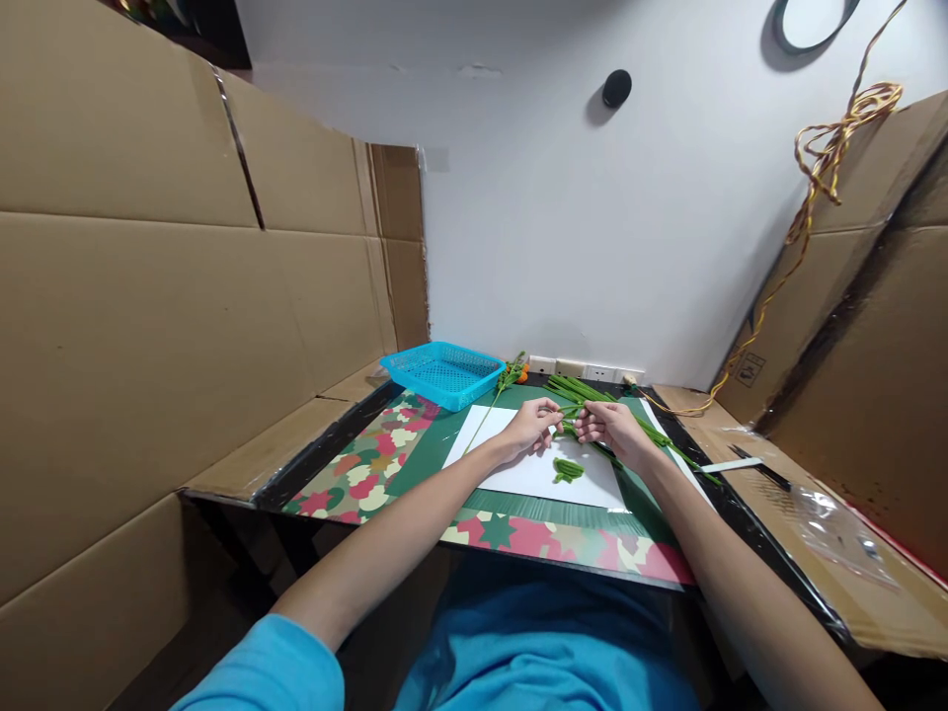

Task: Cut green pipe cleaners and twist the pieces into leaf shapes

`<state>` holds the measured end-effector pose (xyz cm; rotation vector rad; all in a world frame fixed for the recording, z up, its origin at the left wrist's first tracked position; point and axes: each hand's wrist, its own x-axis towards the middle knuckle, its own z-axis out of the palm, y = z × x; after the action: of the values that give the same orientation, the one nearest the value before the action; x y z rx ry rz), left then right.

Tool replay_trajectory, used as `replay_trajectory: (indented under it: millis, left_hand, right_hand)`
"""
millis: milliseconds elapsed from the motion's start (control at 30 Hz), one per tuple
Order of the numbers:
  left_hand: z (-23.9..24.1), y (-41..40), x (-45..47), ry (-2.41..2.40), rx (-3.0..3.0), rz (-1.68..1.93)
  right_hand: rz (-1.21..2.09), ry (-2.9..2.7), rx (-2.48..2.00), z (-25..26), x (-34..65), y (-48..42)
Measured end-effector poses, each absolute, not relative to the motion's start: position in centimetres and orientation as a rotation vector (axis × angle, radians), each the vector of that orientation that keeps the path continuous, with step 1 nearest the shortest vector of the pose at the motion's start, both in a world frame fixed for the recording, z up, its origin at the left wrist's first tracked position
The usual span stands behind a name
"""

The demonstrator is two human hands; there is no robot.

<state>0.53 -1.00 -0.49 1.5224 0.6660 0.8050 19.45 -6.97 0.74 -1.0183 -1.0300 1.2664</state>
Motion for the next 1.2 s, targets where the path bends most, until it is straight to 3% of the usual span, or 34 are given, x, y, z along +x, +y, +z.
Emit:
replay_trajectory:
  millis: [1200]
  left_hand:
    - [-0.08,-0.92,0.48,0.720,1.536,0.955]
  right_hand:
    - [1.248,-0.994,-1.040,0.64,19.70,-6.72]
